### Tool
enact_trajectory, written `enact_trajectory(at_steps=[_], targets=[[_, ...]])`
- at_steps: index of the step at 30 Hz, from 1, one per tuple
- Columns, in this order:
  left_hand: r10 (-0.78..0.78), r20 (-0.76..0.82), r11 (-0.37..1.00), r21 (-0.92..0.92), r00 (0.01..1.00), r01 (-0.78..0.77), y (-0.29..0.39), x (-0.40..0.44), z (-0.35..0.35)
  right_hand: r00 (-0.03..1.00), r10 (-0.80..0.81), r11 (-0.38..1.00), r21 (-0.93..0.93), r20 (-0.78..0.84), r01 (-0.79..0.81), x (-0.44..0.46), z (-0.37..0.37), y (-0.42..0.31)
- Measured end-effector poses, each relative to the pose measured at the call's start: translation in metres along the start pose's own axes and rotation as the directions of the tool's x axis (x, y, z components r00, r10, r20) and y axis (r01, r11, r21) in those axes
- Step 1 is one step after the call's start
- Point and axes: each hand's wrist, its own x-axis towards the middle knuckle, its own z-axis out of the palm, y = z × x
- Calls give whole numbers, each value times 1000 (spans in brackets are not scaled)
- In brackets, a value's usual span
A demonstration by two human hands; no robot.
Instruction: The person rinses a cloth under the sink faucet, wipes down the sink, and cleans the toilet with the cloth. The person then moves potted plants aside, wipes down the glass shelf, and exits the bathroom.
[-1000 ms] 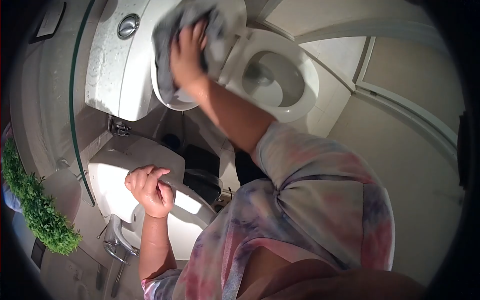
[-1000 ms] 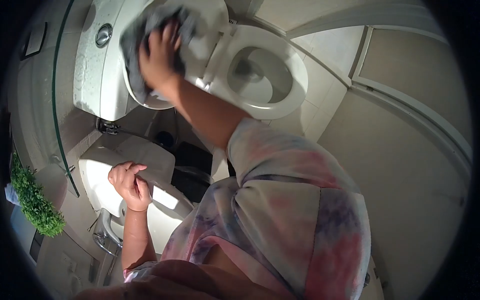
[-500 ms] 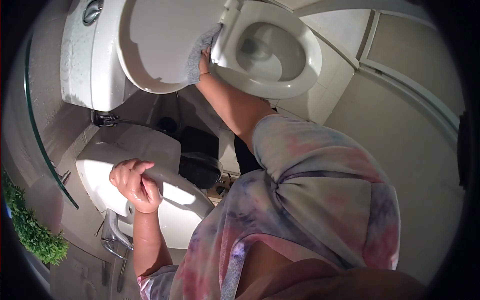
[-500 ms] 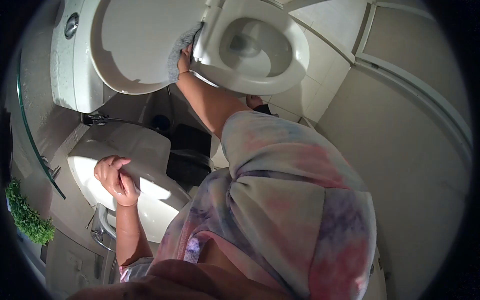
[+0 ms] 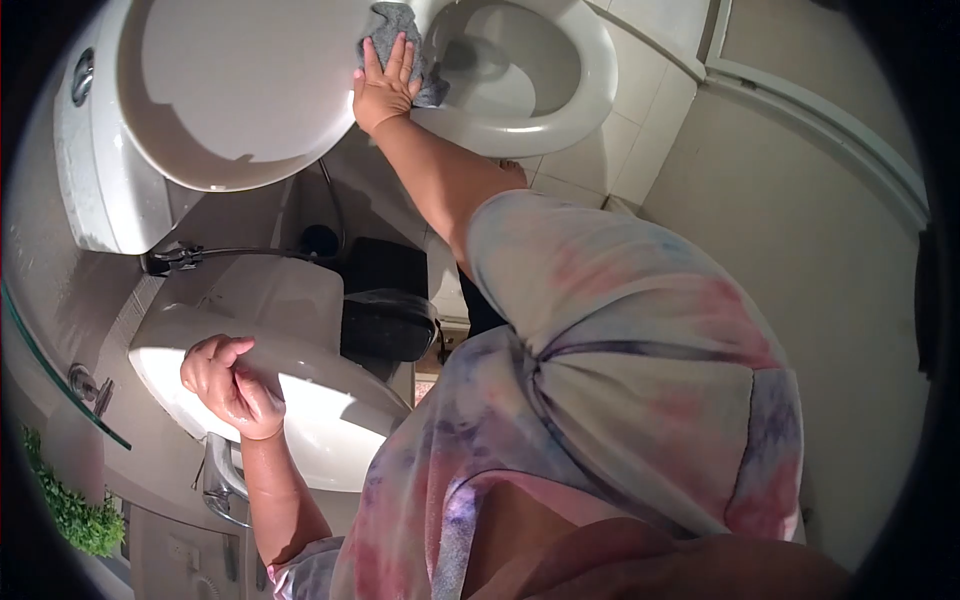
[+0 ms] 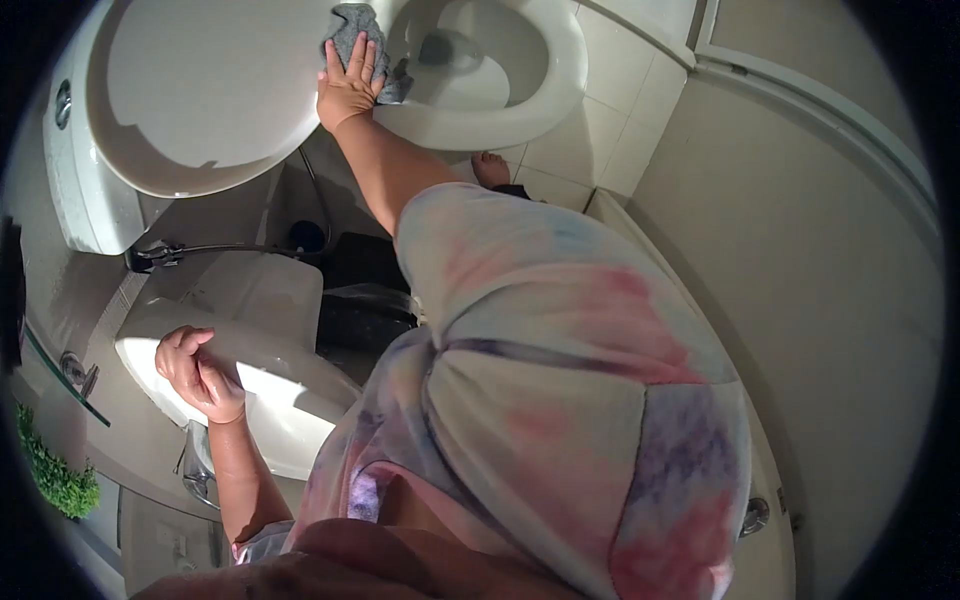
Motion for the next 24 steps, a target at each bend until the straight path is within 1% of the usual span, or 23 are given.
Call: enact_trajectory(at_steps=[1,2,3,4,6,8,10,11,12,14,15,17,18,20,22,24], targets=[[-5,-29,1000,-18,1000,5,0,-1,2,1000,17,1000,-1,5,-17,-10,2,8],[-13,-61,999,-39,998,11,0,-3,3,999,-25,999,-31,42,26,-20,2,17],[15,-65,999,-36,998,-17,-1,-3,4,995,-69,995,-60,74,74,-28,0,25],[23,-62,999,-43,998,-25,-2,-2,4,996,-62,996,-64,67,66,-38,-3,40],[15,-53,999,-44,998,-17,-2,-3,3,957,-141,955,-220,253,199,-66,-21,83],[38,-76,998,-39,996,-41,-2,-2,5,892,-242,858,-345,382,380,-89,-64,127],[26,-44,999,-18,999,-27,-2,-3,3,869,-199,899,-269,453,346,-98,-112,172],[31,-48,999,-21,998,-32,-1,-3,3,878,-128,840,-420,462,344,-96,-137,189],[27,-42,1000,-15,999,-27,-1,-3,3,886,-57,757,-559,459,338,-94,-161,204],[26,-36,1000,-5,999,-26,-1,-2,2,926,-98,680,-655,364,329,-81,-199,249],[25,-31,1000,3,999,-25,0,-1,2,926,-101,680,-654,364,332,-69,-214,265],[22,-32,1000,11,999,-21,1,0,1,938,-248,698,-627,241,346,-39,-233,280],[25,-27,1000,16,999,-25,2,1,1,936,-255,694,-628,241,351,-18,-233,282],[19,-30,1000,24,999,-18,3,1,1,942,-317,658,-690,108,301,25,-236,271],[7,-18,1000,16,1000,-7,1,1,1,942,-323,636,-717,89,286,64,-239,244],[-6,-41,1000,8,999,6,2,2,3,942,-329,613,-742,72,271,95,-231,220]])
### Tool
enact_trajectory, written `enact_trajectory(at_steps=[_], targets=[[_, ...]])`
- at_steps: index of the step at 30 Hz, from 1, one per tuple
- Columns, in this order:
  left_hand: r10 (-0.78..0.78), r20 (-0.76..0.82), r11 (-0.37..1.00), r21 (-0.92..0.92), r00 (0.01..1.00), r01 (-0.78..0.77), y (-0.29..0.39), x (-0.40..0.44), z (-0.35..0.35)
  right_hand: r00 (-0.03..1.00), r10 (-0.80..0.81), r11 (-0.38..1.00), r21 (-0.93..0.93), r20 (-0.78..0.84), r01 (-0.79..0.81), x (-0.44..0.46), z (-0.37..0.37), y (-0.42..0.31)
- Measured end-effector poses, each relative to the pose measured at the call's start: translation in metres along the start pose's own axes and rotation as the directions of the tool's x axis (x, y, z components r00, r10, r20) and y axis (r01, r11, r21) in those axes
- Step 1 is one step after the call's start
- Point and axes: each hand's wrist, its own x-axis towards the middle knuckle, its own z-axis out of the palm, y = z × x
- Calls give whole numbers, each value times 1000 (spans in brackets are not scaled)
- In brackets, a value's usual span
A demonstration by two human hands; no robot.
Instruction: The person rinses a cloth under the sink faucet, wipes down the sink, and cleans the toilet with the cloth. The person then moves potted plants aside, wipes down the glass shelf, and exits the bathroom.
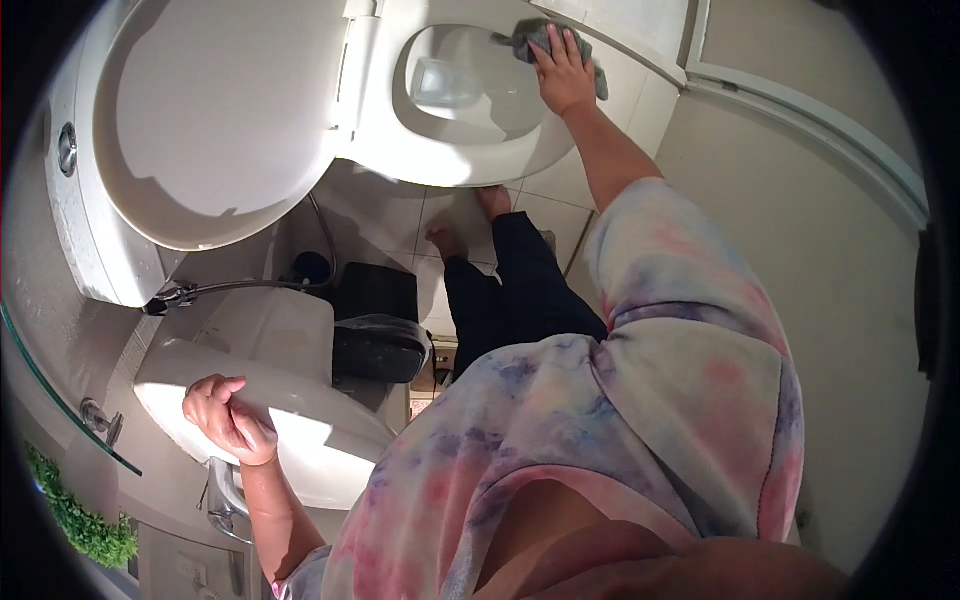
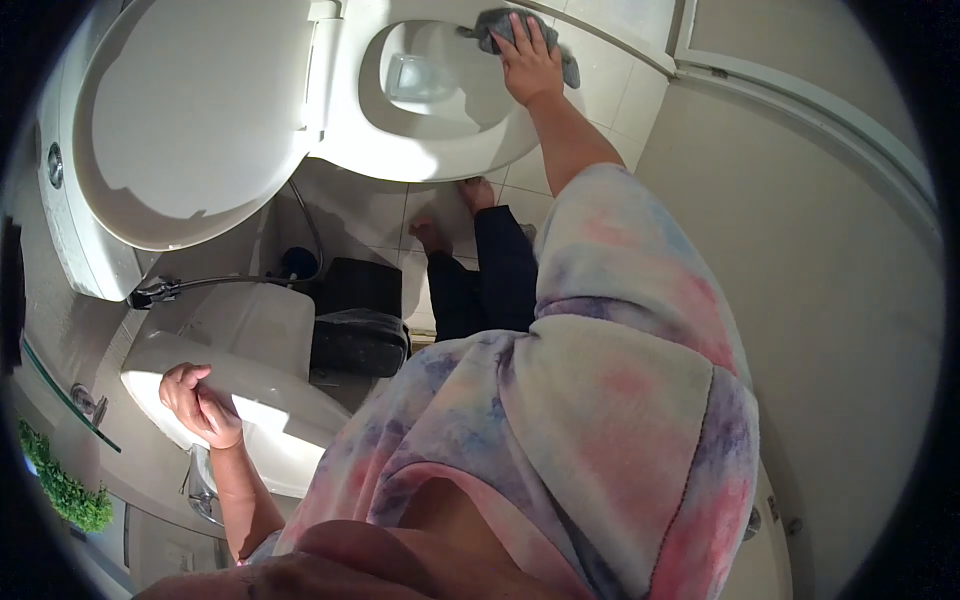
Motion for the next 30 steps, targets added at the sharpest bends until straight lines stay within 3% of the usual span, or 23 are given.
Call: enact_trajectory(at_steps=[2,4,5,6,7,8,10,11,12,14,16,18,19,20,22,24,26,27,28,30], targets=[[-1,-10,1000,-16,1000,1,0,0,0,998,0,997,-75,-60,-5,26,5,-10],[-6,-7,1000,-2,1000,6,-1,0,-1,987,-50,998,21,-151,54,51,-12,-34],[-5,-3,1000,11,1000,5,-1,0,-1,987,-33,998,-45,156,40,70,-48,-56],[-13,-7,1000,15,1000,13,-2,-1,-2,895,8,992,-114,447,48,81,-66,-73],[-13,-2,1000,9,1000,13,-2,-1,-2,956,-105,991,-52,275,124,94,-26,-77],[-16,0,1000,6,1000,16,-2,-2,-2,955,-121,989,-46,270,139,101,-28,-95],[-15,-21,1000,-16,1000,15,-2,-1,-3,934,-269,960,145,237,240,122,-35,-142],[-10,-33,1000,-23,999,10,-4,-2,-3,889,-294,954,162,350,252,133,-34,-162],[-3,-49,1000,-18,999,2,-3,0,-4,885,-327,943,173,331,284,138,-26,-176],[-23,-64,999,-39,998,20,-1,1,-8,967,-234,943,218,-102,251,128,12,-184],[-18,-115,999,-53,993,11,1,3,-10,970,-175,867,440,-168,233,120,21,-192],[-9,-179,997,-83,984,-6,-1,1,-11,991,-119,729,671,-67,133,103,14,-198],[-7,-195,996,-87,981,-10,-1,0,-12,984,-42,542,832,171,-121,90,-13,-203],[-5,-208,995,-94,978,-15,2,2,-15,910,-32,310,870,413,-384,71,-41,-211],[-8,-261,994,-111,965,-22,2,-1,-15,831,-114,62,839,545,-541,41,-96,-221],[-5,-303,994,-107,953,-29,3,-3,-18,833,-285,-214,816,474,-537,18,-137,-227],[-1,-338,991,-124,941,-44,0,-7,-18,897,-283,-351,834,340,-427,-13,-205,-241],[1,-356,993,-110,935,-43,0,-8,-19,872,-289,-314,822,394,-476,-30,-254,-246],[3,-366,994,-97,931,-41,0,-11,-18,878,-368,-461,760,306,-458,-40,-279,-250],[-18,-359,993,-116,933,-26,-2,-15,-18,916,-339,-369,865,214,-339,-37,-308,-256]])
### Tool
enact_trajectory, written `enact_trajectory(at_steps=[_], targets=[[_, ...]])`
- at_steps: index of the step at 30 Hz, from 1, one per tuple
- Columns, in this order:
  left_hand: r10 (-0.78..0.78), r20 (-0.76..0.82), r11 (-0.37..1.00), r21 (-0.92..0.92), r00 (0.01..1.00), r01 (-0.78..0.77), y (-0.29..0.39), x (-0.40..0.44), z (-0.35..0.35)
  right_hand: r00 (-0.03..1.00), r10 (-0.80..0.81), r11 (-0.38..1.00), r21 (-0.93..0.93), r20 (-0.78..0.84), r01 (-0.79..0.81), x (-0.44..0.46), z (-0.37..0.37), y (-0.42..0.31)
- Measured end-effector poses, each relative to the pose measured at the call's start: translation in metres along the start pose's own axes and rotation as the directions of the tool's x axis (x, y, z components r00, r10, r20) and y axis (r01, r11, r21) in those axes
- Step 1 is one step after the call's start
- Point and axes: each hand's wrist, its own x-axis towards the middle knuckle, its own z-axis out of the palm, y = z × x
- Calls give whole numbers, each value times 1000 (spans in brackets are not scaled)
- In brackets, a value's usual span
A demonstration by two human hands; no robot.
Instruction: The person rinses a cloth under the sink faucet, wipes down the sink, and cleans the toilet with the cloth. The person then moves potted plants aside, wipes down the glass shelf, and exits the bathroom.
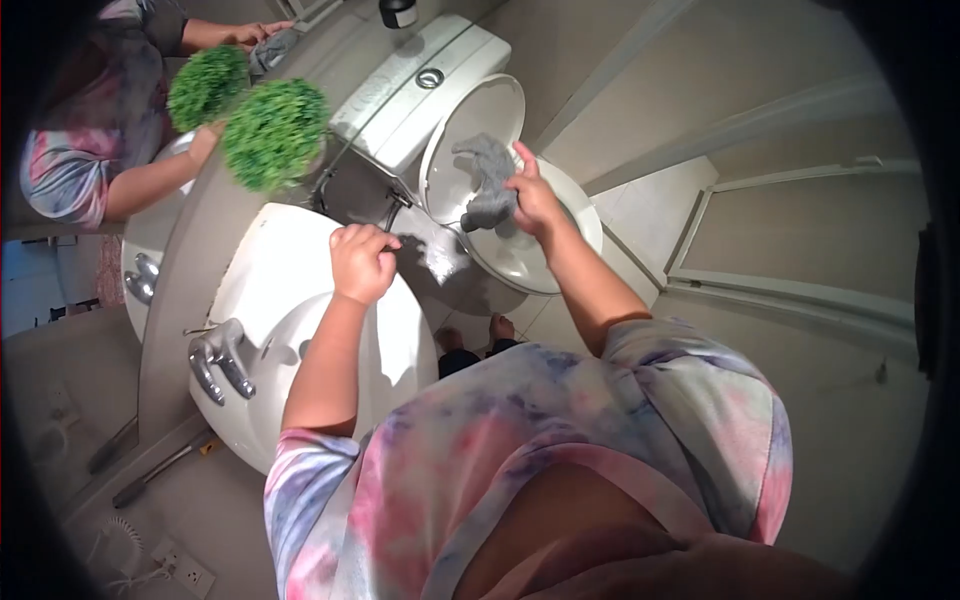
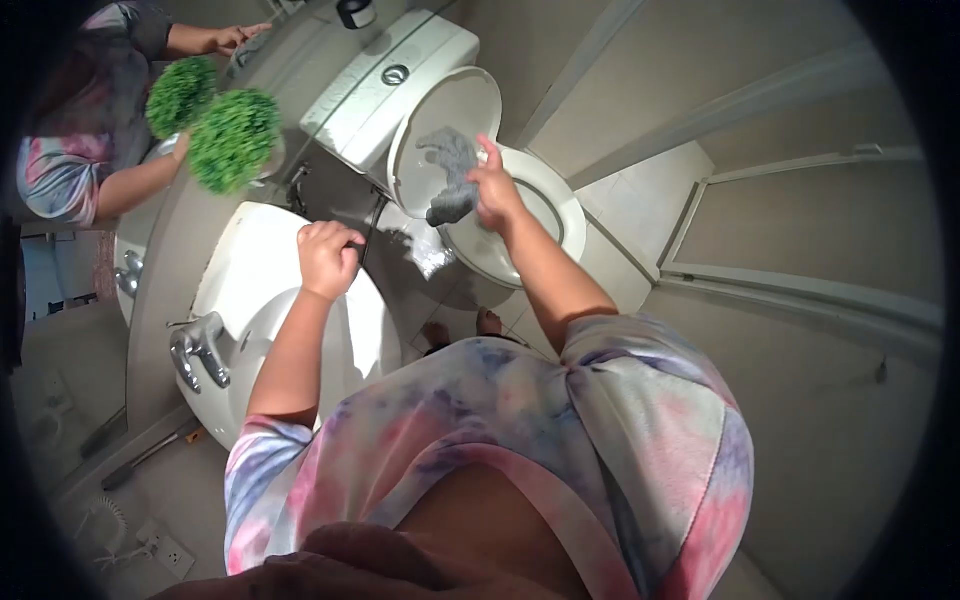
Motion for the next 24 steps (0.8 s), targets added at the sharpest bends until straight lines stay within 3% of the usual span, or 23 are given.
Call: enact_trajectory(at_steps=[2,4,8,10,11,13,14,16,17,18,20,21,23,24], targets=[[21,-20,1000,22,1000,-20,2,-1,-3,997,-49,999,2,-59,49,3,27,-37],[5,-11,1000,27,1000,-4,0,-5,-1,969,-230,968,-121,-90,219,-15,73,-99],[12,-9,999,49,1000,-12,10,-1,-6,917,-400,913,-93,-5,398,15,107,-154],[27,-38,999,-45,999,-29,28,11,-10,831,-556,805,-270,-31,528,40,122,-173],[37,-34,995,-96,999,-40,43,26,-19,834,-552,806,-266,-15,529,60,124,-180],[-7,-117,993,-118,993,-7,70,63,-34,779,-620,573,-628,88,527,100,128,-190],[-39,-188,989,-149,981,11,80,85,-39,782,-614,571,-620,112,537,113,132,-194],[-98,-262,990,-126,960,66,87,131,-39,773,-522,170,-844,360,508,135,134,-191],[-182,-285,978,-146,941,145,88,156,-35,776,-451,12,-867,441,499,161,126,-179],[-261,-305,961,-170,916,218,86,181,-29,780,-441,17,-864,445,503,160,128,-176],[-424,-307,905,-186,852,383,70,231,-17,765,-306,-390,-807,567,442,157,134,-178],[-434,-309,900,-191,846,392,61,253,-12,802,-232,-388,-808,551,443,170,133,-181],[-578,-321,814,-151,751,561,46,286,-3,789,-224,-410,-790,572,456,181,129,-190],[-584,-322,809,-152,745,569,38,297,0,777,-227,-428,-777,588,462,186,128,-193]])
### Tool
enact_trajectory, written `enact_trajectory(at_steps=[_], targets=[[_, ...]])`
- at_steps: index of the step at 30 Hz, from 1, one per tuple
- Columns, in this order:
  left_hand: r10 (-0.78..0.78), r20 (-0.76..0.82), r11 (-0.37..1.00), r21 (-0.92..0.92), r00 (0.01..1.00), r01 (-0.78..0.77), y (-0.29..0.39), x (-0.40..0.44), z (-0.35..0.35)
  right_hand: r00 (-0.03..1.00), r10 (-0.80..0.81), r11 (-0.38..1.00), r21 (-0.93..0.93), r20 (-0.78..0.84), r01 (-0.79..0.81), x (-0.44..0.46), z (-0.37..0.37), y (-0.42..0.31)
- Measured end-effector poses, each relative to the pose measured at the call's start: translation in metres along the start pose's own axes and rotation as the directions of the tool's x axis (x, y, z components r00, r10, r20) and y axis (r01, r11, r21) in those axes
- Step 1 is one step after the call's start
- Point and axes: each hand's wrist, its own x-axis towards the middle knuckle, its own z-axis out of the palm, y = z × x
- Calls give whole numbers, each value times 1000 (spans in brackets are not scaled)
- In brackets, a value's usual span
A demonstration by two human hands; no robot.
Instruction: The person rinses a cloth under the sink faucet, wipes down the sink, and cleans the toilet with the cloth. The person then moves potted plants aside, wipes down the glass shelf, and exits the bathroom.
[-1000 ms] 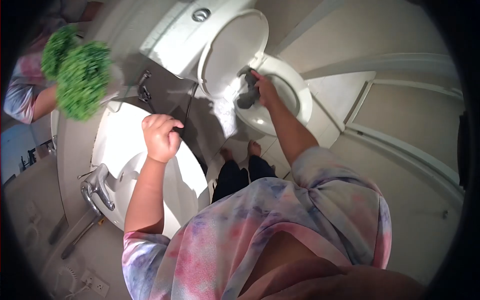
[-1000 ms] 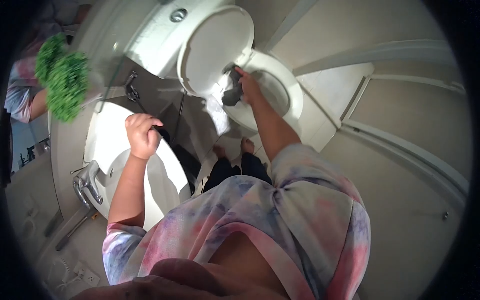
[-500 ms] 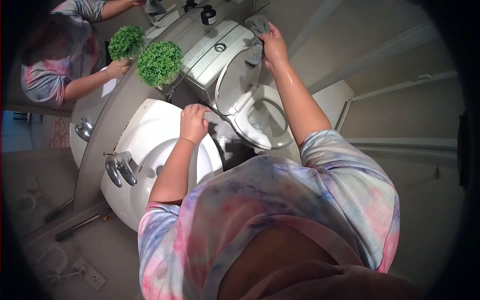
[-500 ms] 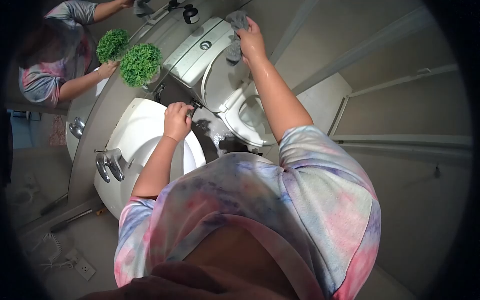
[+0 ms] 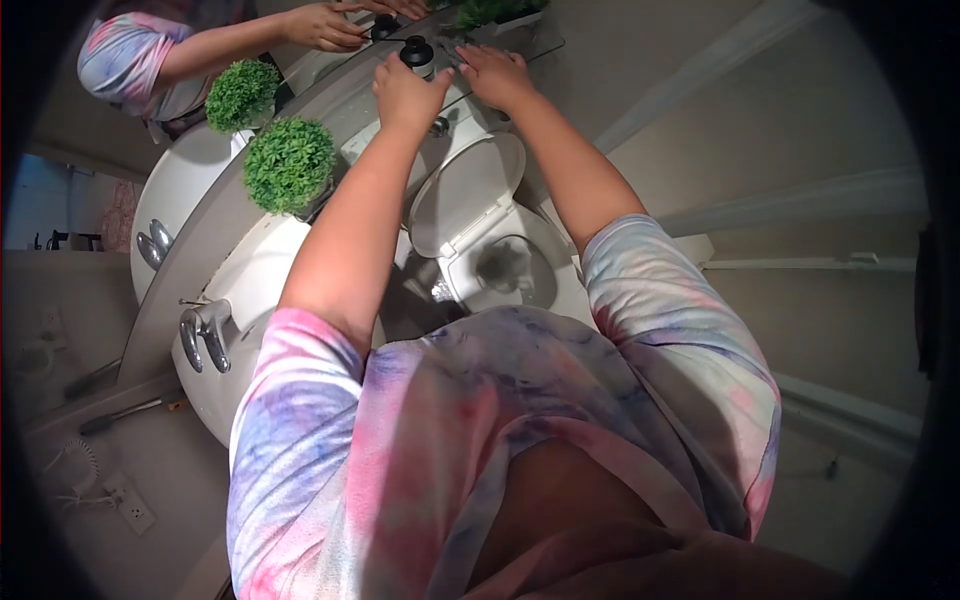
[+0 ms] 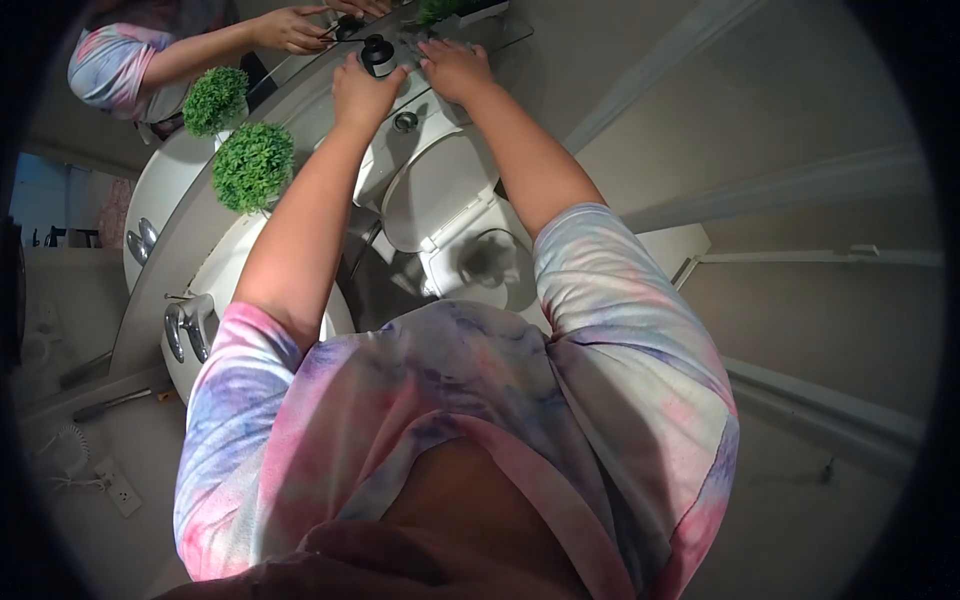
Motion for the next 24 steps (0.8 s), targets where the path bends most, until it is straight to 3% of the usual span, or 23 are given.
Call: enact_trajectory(at_steps=[2,4,6,7,8,10,11,13,16,17,18,20,22,23,24], targets=[[-64,-31,994,82,998,66,2,16,10,1000,-21,1000,21,-4,21,9,4,3],[-56,-29,998,39,998,58,6,22,18,999,-32,999,35,-5,32,11,2,-3],[-73,-58,995,57,996,77,7,30,22,985,-61,998,-1,160,62,15,-10,-20],[-72,-92,990,114,993,83,2,33,29,987,-152,987,-36,46,154,14,5,-15],[-75,-89,990,116,993,85,-2,36,31,987,-152,988,-33,50,154,19,11,-6],[-59,-128,996,58,990,67,-9,41,32,954,-300,953,55,1,299,30,15,12],[-61,-132,996,62,989,70,-7,41,28,953,-304,951,58,0,304,31,8,15],[-46,-23,999,13,999,47,-4,43,16,981,-147,985,112,122,134,37,-8,20],[0,-68,999,-53,998,-4,-7,41,6,982,-87,994,86,166,74,51,-2,26],[-8,-80,995,-104,997,0,-5,38,-2,995,-63,998,27,81,61,46,2,21],[-15,-73,995,-101,997,8,-3,36,-12,994,-61,998,32,91,59,43,8,13],[-2,-115,992,-129,993,-13,2,35,-34,993,-64,995,67,-102,71,40,17,-9],[15,-101,982,-186,995,-33,11,29,-53,975,-223,973,59,-16,223,24,9,-47],[13,-106,985,-167,994,-31,4,34,-54,980,-188,975,129,61,180,18,15,-71],[9,-112,989,-148,994,-26,-4,38,-55,964,-237,971,63,118,231,14,27,-93]])
